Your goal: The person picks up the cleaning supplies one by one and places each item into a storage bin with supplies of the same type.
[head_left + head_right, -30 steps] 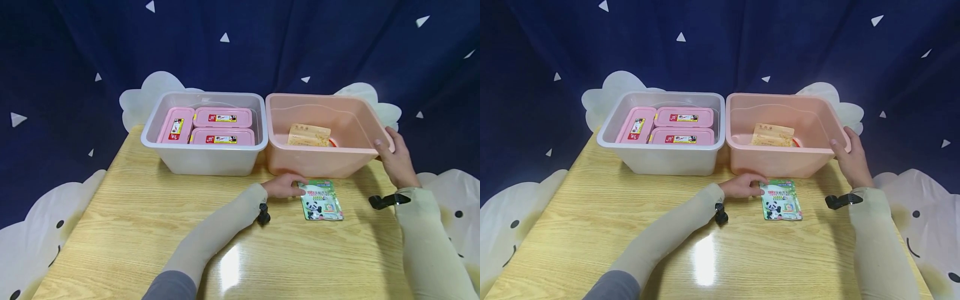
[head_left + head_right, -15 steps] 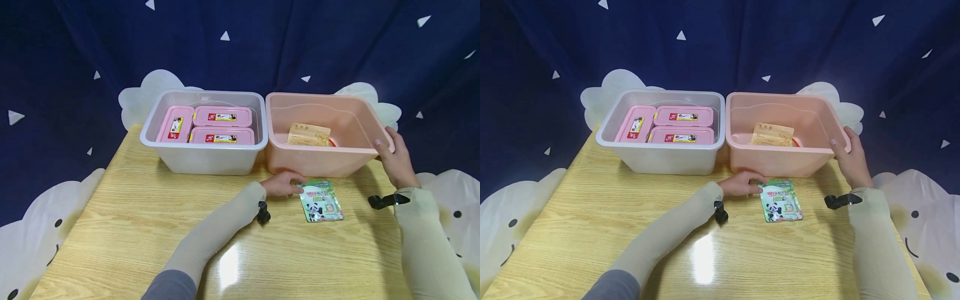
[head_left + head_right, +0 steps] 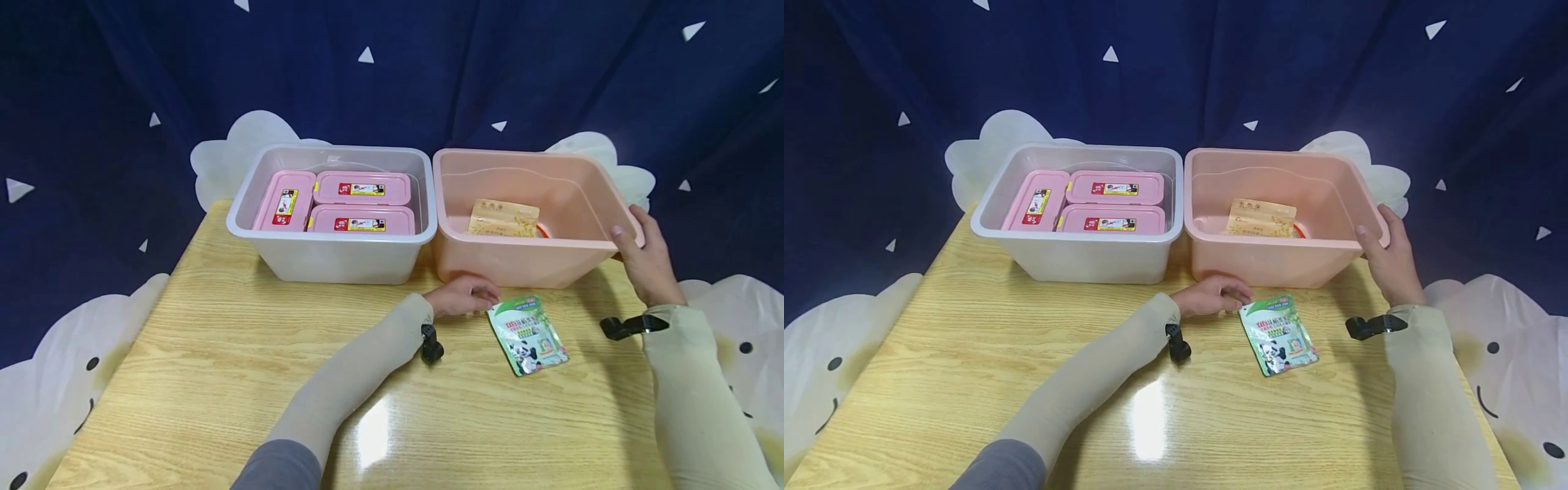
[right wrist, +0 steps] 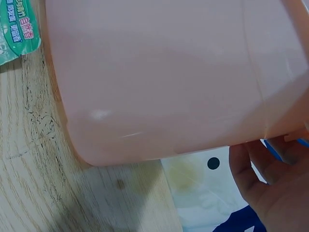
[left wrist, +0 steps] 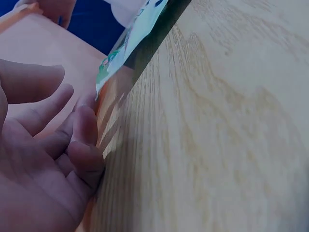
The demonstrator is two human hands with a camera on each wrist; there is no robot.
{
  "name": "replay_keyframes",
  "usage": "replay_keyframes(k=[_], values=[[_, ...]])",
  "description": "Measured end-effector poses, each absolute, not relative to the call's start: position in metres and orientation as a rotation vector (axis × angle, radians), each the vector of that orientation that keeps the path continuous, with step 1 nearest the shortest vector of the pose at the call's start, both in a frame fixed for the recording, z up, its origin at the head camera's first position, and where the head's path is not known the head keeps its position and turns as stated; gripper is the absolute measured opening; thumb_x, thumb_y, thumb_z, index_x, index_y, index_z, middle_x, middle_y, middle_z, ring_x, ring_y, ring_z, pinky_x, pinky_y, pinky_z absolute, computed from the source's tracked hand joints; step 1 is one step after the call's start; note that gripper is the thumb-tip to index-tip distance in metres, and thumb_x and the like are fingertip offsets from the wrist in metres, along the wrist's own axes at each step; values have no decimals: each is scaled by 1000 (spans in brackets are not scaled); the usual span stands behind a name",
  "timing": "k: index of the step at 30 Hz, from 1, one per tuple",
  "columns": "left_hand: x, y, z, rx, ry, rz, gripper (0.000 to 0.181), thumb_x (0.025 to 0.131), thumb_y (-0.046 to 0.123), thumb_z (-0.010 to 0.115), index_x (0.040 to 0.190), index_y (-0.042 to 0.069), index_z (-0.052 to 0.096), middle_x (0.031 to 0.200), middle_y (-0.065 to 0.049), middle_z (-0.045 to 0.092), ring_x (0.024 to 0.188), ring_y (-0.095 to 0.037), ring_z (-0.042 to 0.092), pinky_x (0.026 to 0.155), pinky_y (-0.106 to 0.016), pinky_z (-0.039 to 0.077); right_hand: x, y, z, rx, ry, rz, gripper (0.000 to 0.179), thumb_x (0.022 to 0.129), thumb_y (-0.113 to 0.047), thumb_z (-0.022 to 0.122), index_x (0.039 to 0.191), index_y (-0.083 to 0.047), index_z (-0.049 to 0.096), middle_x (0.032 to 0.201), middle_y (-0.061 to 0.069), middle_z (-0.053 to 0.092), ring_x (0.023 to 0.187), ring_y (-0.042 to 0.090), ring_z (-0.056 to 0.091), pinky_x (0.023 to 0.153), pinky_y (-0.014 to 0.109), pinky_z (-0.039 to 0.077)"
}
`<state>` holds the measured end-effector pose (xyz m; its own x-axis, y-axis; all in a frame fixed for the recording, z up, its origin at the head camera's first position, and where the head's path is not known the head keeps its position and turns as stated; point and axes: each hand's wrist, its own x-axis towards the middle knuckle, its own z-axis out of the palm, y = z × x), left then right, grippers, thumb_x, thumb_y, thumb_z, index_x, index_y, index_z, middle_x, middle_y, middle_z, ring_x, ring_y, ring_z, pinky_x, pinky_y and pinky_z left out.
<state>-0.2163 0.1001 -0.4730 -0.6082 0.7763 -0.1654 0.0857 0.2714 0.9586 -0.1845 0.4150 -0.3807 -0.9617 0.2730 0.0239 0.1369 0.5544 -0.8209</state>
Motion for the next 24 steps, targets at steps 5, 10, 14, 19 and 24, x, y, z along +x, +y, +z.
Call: replay_keyframes(k=[5,10,14,19,24], values=[[-211,103,-474,706,1783,1465,38,96,2,59,133,-2,58,126,-20,68,114,-24,66,89,-21,54,-184,415,-383,-321,-2604,1390,67,103,-41,44,159,-33,10,163,14,17,116,4,47,77,0,43],[-202,108,-474,614,1488,1570,44,99,-2,48,142,-8,44,136,-30,57,122,-42,59,103,-41,53,-183,415,-384,-327,-2553,1426,66,103,-38,47,159,-32,13,162,13,19,114,3,47,77,-1,42],[-194,111,-474,548,1372,1614,46,100,0,47,145,-7,41,144,-29,50,115,-40,64,99,-38,55,-184,415,-385,-336,-2556,1414,67,103,-39,46,160,-31,12,162,13,18,118,7,47,77,-1,42],[-189,115,-477,506,1411,1633,44,99,3,51,142,-3,47,143,-23,54,92,-15,63,83,-24,53,-185,415,-385,-327,-2548,1424,67,103,-36,46,160,-27,12,161,15,19,117,6,47,77,0,42],[-179,124,-474,611,1813,1465,35,96,10,59,131,2,60,125,-11,66,90,-6,61,80,-18,52,-185,414,-384,-314,-2503,1486,66,103,-33,48,159,-27,15,159,13,22,113,4,48,77,0,42]])
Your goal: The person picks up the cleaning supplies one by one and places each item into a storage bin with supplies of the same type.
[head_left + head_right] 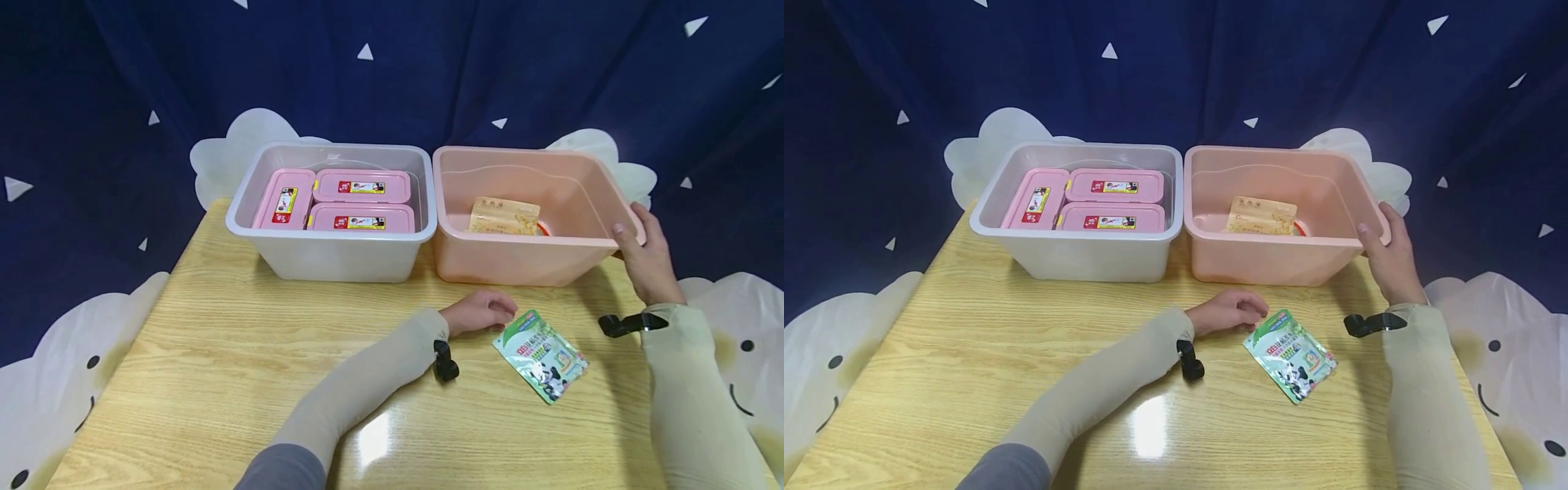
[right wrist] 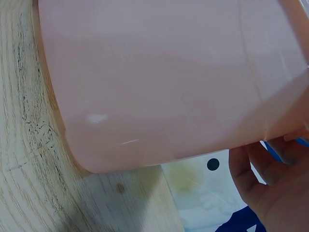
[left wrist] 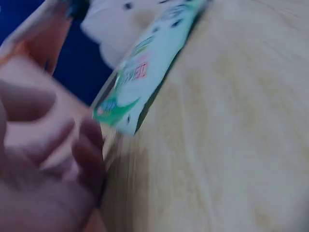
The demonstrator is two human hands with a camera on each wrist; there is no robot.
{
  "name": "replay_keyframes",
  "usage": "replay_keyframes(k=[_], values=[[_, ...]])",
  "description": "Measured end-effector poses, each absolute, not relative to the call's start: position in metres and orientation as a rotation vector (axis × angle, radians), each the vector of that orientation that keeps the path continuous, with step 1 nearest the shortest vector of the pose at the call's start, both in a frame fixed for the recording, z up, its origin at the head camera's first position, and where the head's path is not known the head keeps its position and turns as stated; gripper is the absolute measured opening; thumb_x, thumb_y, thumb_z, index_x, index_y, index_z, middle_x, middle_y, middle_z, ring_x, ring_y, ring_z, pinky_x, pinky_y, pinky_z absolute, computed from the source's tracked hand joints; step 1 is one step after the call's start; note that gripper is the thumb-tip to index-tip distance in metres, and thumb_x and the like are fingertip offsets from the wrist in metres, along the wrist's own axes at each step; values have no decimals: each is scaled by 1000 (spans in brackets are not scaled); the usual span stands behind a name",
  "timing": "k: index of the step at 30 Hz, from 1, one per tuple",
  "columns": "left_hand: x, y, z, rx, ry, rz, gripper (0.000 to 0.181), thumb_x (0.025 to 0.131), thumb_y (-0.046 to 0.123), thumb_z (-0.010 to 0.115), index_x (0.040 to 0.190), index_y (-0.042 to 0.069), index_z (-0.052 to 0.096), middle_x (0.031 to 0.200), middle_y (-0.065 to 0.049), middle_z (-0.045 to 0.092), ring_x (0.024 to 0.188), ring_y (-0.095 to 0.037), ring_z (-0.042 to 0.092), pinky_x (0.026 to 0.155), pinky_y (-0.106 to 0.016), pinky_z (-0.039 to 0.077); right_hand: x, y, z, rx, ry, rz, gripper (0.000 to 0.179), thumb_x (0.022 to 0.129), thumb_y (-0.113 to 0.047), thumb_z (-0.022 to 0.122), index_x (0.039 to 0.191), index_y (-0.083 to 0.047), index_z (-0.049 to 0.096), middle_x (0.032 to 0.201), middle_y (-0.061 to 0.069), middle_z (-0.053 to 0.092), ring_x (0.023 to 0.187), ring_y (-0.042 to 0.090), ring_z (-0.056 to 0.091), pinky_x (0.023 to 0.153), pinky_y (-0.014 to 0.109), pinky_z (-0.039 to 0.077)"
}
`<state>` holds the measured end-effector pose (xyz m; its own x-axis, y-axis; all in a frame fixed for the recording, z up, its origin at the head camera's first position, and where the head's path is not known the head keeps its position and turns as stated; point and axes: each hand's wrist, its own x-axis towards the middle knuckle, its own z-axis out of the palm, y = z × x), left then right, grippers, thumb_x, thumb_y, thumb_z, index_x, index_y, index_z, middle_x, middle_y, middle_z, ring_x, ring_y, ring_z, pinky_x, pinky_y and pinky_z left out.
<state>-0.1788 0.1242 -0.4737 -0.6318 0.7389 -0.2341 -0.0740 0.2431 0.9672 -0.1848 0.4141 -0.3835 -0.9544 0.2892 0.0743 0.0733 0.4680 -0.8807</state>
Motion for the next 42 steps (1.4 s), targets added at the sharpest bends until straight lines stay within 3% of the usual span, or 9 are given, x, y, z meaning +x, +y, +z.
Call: replay_keyframes(k=[4,10,14,19,24,33,37,42], values=[[-166,131,-465,814,2251,1028,37,94,28,65,128,13,62,115,5,67,97,0,58,86,-13,46,-185,414,-384,-298,-2450,1541,66,102,-30,50,159,-26,18,156,8,26,110,2,48,76,0,43],[-154,139,-462,927,2507,602,43,85,45,73,119,19,65,101,10,64,87,-1,54,73,-15,43,-187,414,-386,-300,-2423,1596,66,102,-29,51,159,-25,18,156,6,26,114,6,48,76,0,44],[-151,143,-464,875,2560,568,43,84,40,75,124,26,66,99,15,66,85,0,56,69,-15,43,-187,414,-387,-313,-2467,1545,66,102,-31,49,159,-27,16,159,10,23,120,9,47,76,0,43],[-151,141,-465,845,2520,670,38,87,34,74,122,24,66,84,16,58,76,1,52,64,-13,38,-187,414,-387,-316,-2496,1501,65,103,-33,48,159,-29,16,160,10,22,121,10,47,77,0,42],[-154,137,-467,875,2489,784,30,89,29,72,117,22,66,82,16,54,72,1,49,65,-12,37,-186,413,-386,-338,-2529,1466,65,103,-38,46,159,-33,14,163,10,19,122,11,46,77,0,41],[-170,127,-476,783,2254,1153,33,90,20,71,122,15,68,94,11,64,85,2,54,78,-10,43,-184,414,-385,-368,-2585,1406,65,103,-43,43,159,-36,10,165,9,16,125,11,45,80,3,43],[-177,121,-480,709,1997,1349,39,90,8,69,129,5,62,96,-2,68,88,-2,58,77,-12,45,-185,414,-384,-370,-2586,1395,65,103,-44,43,159,-35,11,165,9,17,124,9,45,80,3,44],[-183,118,-484,638,1720,1484,54,90,-4,64,142,6,51,124,-18,69,96,-9,67,77,-15,51,-185,413,-384,-365,-2566,1420,66,103,-43,44,159,-32,11,165,10,17,122,9,47,77,2,42]])
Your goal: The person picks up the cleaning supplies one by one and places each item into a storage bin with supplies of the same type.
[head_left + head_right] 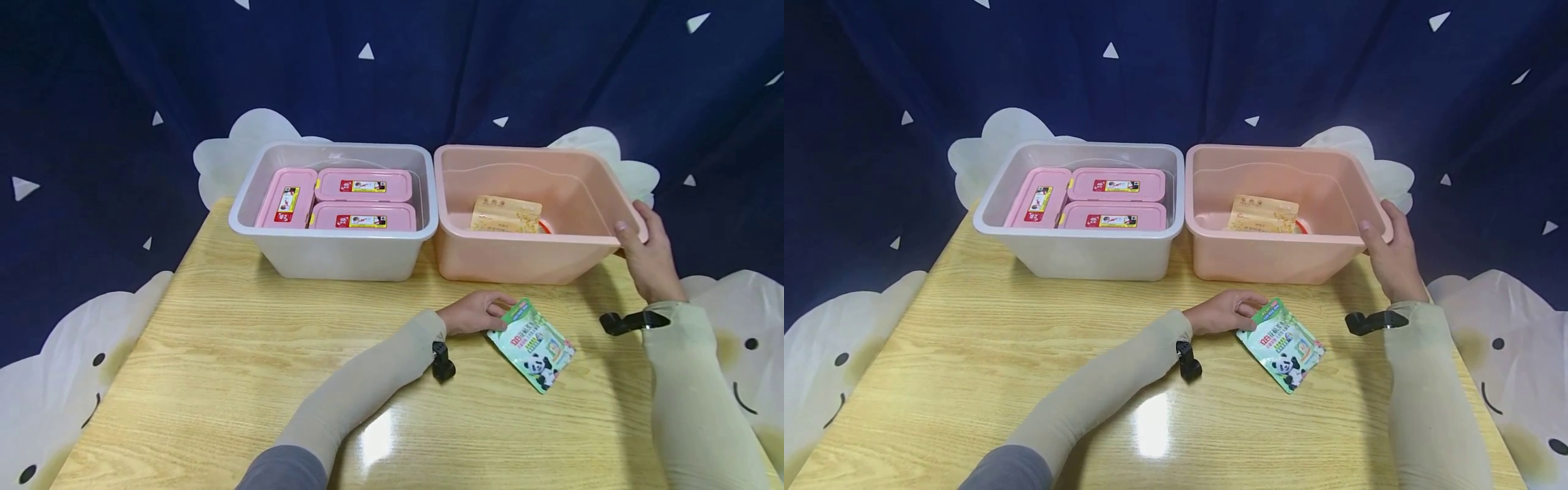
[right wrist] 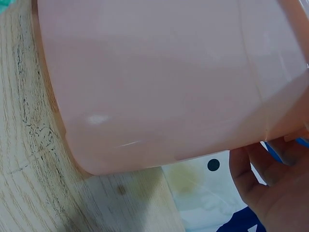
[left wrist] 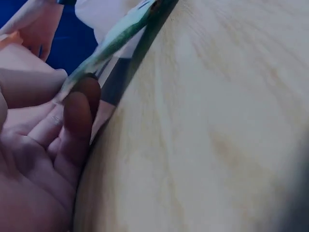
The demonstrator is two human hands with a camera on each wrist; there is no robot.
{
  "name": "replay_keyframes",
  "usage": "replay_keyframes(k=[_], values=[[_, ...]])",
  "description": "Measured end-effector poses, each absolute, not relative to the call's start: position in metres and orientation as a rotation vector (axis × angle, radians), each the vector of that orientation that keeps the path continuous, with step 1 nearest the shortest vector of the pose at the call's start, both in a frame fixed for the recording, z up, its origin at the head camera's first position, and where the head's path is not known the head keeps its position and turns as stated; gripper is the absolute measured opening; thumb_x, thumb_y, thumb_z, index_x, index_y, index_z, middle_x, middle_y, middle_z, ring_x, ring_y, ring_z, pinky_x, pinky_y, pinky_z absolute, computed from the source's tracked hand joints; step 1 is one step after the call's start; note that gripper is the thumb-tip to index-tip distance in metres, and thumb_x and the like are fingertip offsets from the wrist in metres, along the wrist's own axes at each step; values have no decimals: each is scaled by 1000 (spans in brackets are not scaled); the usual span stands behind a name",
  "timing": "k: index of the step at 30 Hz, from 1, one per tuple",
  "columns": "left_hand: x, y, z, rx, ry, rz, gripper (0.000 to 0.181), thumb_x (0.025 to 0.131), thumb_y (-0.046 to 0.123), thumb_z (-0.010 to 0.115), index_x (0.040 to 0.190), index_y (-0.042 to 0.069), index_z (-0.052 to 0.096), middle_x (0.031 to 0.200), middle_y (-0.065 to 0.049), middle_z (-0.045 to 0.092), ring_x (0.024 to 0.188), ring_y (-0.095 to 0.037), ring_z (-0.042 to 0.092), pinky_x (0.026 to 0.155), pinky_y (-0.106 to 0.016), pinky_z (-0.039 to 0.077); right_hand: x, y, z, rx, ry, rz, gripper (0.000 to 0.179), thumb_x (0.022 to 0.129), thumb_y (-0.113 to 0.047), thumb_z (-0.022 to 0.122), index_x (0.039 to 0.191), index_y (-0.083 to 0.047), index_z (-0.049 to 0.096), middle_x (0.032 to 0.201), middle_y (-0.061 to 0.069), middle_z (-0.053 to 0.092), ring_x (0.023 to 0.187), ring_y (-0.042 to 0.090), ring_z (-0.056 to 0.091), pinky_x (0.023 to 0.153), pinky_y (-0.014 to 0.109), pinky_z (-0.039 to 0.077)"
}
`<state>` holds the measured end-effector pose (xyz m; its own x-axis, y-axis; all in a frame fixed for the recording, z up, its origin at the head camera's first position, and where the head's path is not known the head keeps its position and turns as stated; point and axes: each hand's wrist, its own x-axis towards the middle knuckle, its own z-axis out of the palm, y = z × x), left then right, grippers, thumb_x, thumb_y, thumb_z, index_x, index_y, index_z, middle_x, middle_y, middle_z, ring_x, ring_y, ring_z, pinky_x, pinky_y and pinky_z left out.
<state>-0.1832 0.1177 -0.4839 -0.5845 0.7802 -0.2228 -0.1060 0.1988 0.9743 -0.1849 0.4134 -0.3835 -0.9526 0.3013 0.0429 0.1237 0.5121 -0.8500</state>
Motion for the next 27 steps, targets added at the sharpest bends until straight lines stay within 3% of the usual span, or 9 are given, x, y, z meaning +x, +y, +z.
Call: replay_keyframes(k=[4,8,16,20,23,27], values=[[-183,117,-486,606,1606,1528,62,91,-7,60,148,12,43,133,-20,64,87,-11,66,64,-22,54,-185,414,-384,-361,-2555,1423,66,102,-41,45,159,-33,12,165,9,17,121,8,47,77,1,41],[-181,113,-486,638,1582,1548,64,91,-10,58,148,15,42,129,-19,65,78,-11,64,55,-24,52,-184,414,-384,-354,-2547,1431,65,103,-41,45,159,-35,13,164,9,17,121,9,47,77,0,40],[-180,110,-485,804,1614,1514,58,88,-13,57,140,12,51,117,-19,70,87,-7,65,76,-18,54,-184,414,-384,-356,-2568,1414,66,103,-42,44,159,-33,12,165,9,16,121,9,46,78,1,42],[-181,109,-486,820,1635,1512,57,87,-12,56,139,12,53,116,-16,69,87,-6,64,76,-18,54,-185,415,-383,-359,-2581,1413,67,102,-43,44,159,-34,10,166,7,15,124,10,45,79,3,43],[-183,106,-485,783,1665,1477,55,88,-10,57,138,13,55,111,-10,67,83,-7,63,68,-21,56,-186,415,-384,-357,-2579,1419,67,102,-43,44,159,-33,10,166,8,15,124,10,45,79,2,43],[-186,99,-483,736,1696,1428,49,91,-7,59,135,13,58,118,-8,65,87,-8,62,64,-22,56,-185,415,-384,-357,-2585,1414,66,103,-44,43,159,-34,10,166,7,15,126,11,44,80,3,44]])
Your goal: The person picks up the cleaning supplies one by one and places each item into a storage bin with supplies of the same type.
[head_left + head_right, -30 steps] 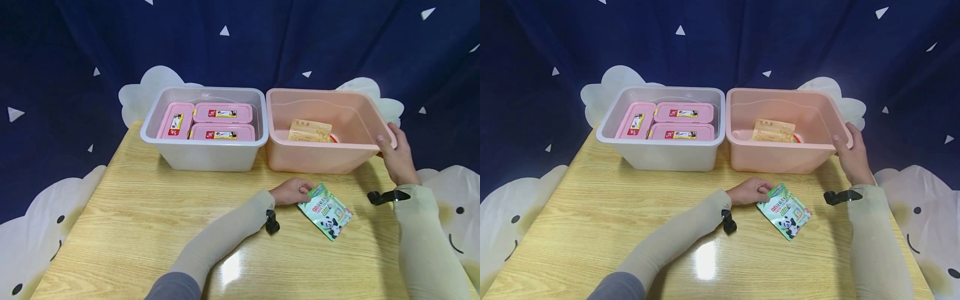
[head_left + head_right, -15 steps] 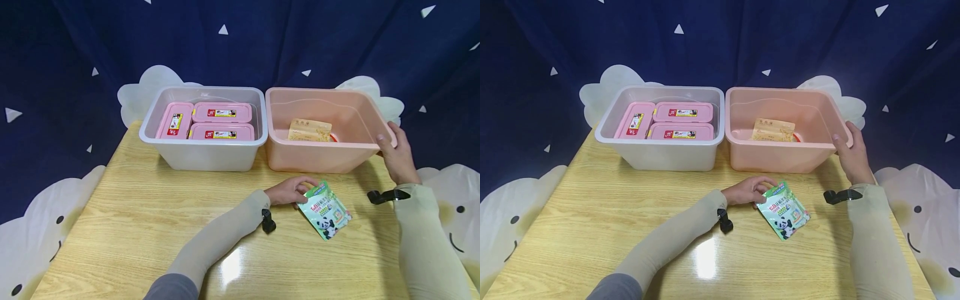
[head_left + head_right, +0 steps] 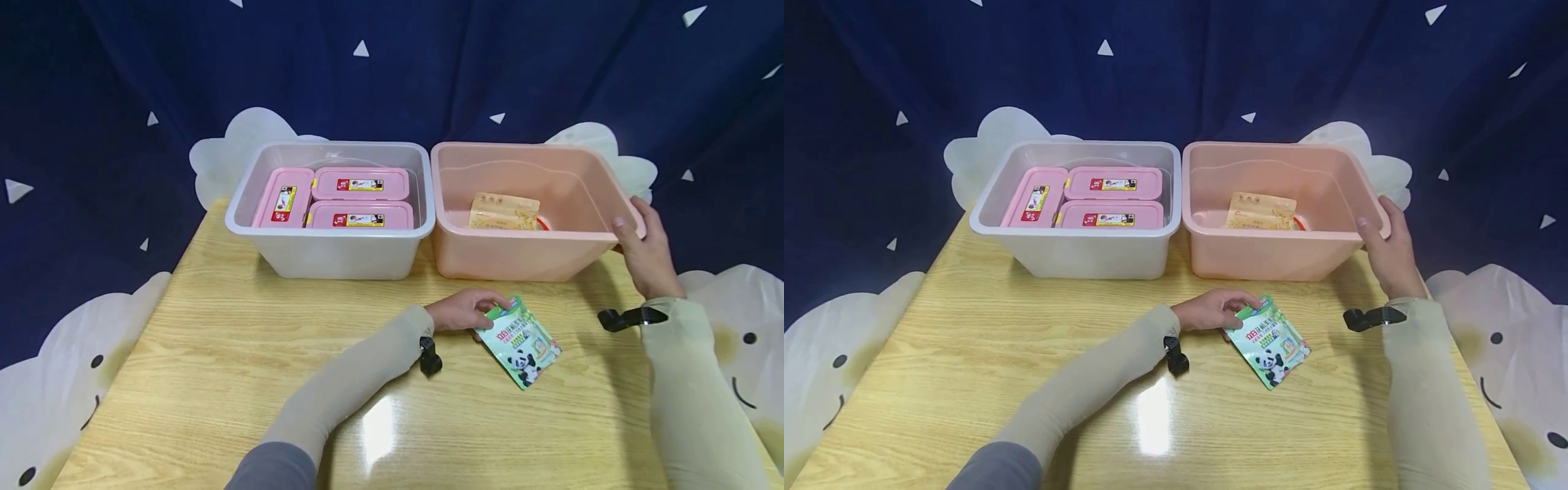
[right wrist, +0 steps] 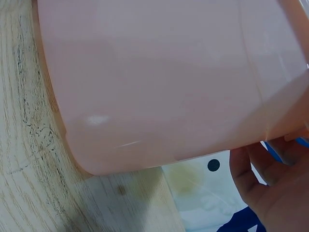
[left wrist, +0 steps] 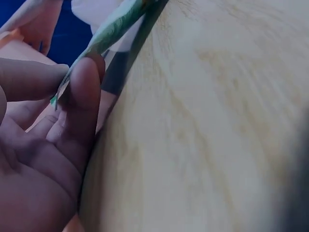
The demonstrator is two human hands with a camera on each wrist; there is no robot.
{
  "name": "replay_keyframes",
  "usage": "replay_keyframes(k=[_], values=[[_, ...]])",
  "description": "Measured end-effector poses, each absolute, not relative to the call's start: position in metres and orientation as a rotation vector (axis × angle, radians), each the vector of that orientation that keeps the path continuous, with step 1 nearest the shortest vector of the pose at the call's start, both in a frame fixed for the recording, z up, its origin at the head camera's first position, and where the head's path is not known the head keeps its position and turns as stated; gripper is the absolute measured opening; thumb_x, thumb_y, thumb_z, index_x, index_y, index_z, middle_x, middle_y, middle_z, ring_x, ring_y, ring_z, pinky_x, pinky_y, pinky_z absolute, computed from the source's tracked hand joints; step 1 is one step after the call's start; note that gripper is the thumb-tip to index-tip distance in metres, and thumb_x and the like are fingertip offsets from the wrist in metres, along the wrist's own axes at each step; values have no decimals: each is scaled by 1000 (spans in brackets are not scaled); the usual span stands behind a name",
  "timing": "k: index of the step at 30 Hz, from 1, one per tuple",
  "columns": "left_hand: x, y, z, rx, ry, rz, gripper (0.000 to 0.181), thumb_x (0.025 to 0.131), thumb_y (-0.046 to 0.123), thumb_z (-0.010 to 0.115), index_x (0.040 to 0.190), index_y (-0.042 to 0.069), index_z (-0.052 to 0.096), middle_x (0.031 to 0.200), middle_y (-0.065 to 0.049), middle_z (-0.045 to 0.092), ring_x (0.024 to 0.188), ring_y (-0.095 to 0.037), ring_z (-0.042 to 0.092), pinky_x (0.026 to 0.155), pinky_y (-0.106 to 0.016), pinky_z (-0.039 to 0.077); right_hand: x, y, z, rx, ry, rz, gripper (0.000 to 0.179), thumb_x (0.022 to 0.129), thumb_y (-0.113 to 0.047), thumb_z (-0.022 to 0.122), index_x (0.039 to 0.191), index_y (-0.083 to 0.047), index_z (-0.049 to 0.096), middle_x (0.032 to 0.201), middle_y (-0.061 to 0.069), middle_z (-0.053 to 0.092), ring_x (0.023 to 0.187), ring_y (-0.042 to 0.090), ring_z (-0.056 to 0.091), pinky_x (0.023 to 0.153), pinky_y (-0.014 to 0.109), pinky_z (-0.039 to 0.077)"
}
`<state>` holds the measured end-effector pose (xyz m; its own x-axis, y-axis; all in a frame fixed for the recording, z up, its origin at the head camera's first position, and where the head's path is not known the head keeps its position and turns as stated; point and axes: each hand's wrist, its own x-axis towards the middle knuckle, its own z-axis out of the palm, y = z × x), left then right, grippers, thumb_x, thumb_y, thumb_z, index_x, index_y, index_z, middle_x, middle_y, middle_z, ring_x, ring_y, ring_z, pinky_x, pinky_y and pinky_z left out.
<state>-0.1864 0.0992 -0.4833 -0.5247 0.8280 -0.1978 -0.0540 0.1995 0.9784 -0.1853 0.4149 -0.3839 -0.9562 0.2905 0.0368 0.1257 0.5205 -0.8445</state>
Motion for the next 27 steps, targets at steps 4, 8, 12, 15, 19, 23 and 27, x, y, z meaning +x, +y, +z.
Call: replay_keyframes(k=[4,8,12,15,19,23,27], values=[[-189,88,-479,758,1677,1444,47,91,-7,59,136,9,57,142,-12,57,94,-11,61,73,-20,54,-186,413,-383,-353,-2583,1423,65,103,-44,43,159,-36,10,166,6,15,127,12,44,79,4,43],[-191,73,-471,815,1696,1445,48,91,-7,59,136,7,56,146,-12,55,91,-10,61,78,-18,52,-187,412,-383,-344,-2573,1436,64,103,-43,42,158,-37,11,166,8,15,125,12,45,78,2,41],[-193,57,-462,862,1741,1434,48,91,-6,60,137,7,55,142,-14,57,90,-11,61,80,-18,52,-187,410,-382,-354,-2576,1439,64,103,-43,42,158,-38,10,166,8,15,125,12,46,79,2,42],[-194,45,-456,880,1759,1425,49,91,-6,60,137,7,55,143,-14,57,89,-12,61,80,-19,52,-188,410,-380,-363,-2592,1435,64,103,-44,42,158,-39,9,167,6,14,126,12,45,81,4,45],[-193,31,-446,902,1805,1408,50,91,-3,61,138,10,54,145,-11,55,88,-11,58,82,-19,51,-188,410,-379,-350,-2529,1523,65,103,-39,46,159,-35,12,166,8,15,124,11,46,80,3,45],[-191,21,-433,910,1832,1446,50,89,-2,62,137,10,55,141,-12,57,80,-11,57,77,-19,50,-187,411,-380,-346,-2480,1593,66,102,-38,49,158,-35,15,164,8,17,122,11,46,77,1,42],[-189,12,-418,914,1823,1504,50,88,-6,61,136,7,55,135,-17,60,78,-11,57,72,-18,50,-185,413,-381,-363,-2509,1567,65,102,-41,47,158,-37,14,164,6,17,124,12,45,76,2,42]])
